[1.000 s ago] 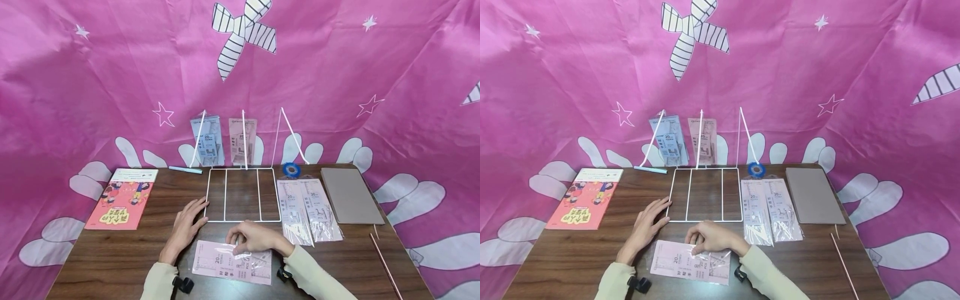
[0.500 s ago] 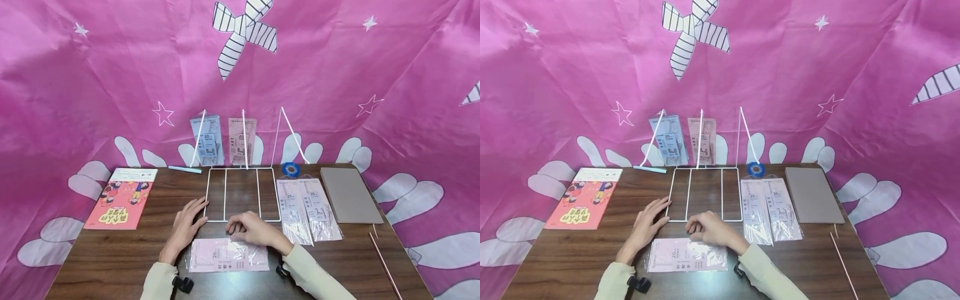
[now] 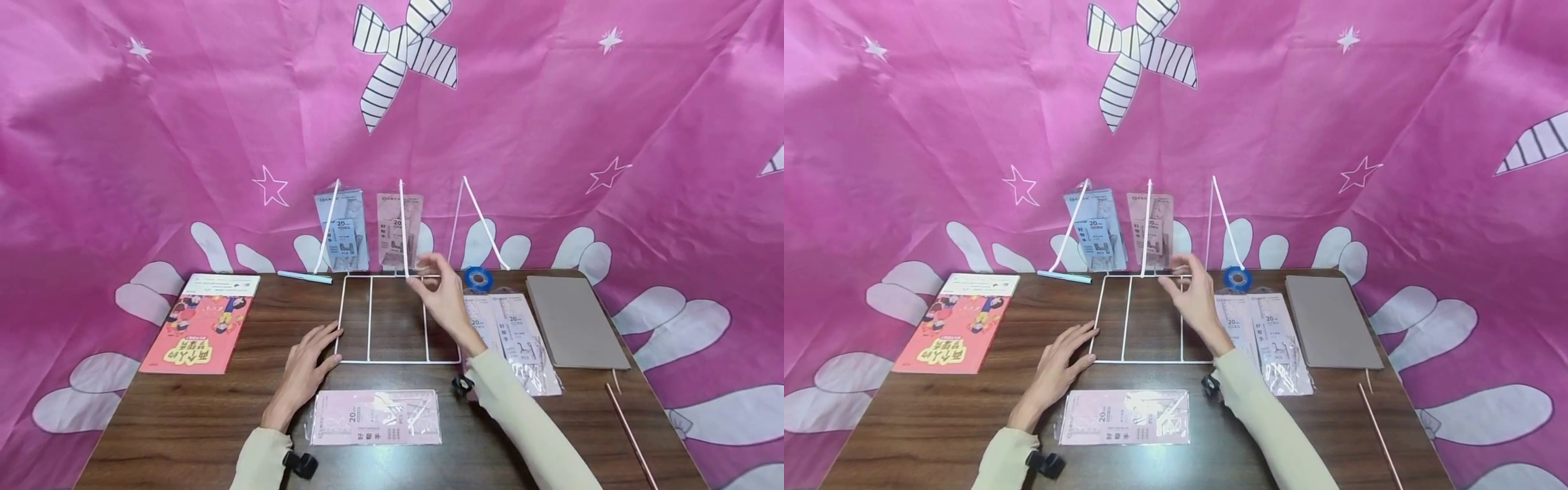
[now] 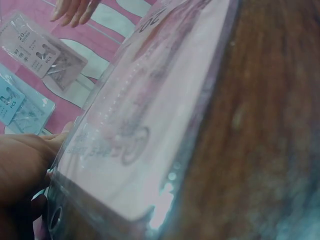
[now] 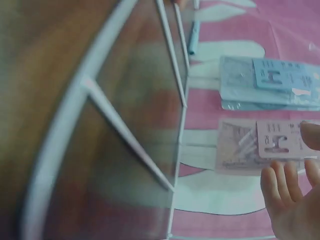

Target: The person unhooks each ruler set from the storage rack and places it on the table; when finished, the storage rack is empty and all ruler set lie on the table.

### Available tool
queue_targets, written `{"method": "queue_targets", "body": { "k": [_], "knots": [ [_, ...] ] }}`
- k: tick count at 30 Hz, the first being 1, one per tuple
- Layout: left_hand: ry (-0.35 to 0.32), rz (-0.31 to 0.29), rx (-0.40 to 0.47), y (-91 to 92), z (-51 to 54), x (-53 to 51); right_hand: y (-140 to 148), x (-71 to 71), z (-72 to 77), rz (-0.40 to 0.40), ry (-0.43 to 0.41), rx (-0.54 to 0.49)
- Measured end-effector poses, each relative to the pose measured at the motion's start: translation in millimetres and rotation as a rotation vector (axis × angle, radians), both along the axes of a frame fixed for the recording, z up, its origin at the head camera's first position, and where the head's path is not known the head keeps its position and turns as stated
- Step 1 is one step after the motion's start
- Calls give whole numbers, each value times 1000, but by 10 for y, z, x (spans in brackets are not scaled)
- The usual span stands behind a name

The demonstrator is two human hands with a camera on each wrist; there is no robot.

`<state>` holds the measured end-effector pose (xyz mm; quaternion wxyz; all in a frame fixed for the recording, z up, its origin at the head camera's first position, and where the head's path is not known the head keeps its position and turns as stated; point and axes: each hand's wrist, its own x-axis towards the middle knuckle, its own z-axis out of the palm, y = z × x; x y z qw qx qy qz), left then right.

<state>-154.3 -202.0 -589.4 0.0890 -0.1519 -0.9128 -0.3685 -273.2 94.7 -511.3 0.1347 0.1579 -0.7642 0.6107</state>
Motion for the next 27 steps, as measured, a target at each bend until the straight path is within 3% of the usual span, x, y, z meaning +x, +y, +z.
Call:
{"method": "queue_targets", "body": {
  "k": [4, 8, 13, 19, 23, 27],
  "knots": [
    [16, 11, -4, -10, 11, 0, -81, -219, 88, -32, 29, -49],
    [-2, 27, -5, -28, 22, 2, -201, -354, 168, -27, 18, -16],
    [-44, 19, -12, -23, 28, 2, -271, -443, 220, -51, 0, 10],
    [-35, 12, 0, -2, 9, -4, -257, -554, 221, -65, -46, -9],
    [-26, 6, 7, 12, -4, -5, -249, -602, 242, -80, -75, -47],
    [1, 12, -6, 12, -17, -9, -270, -620, 274, -38, -88, -132]
  ]
}}
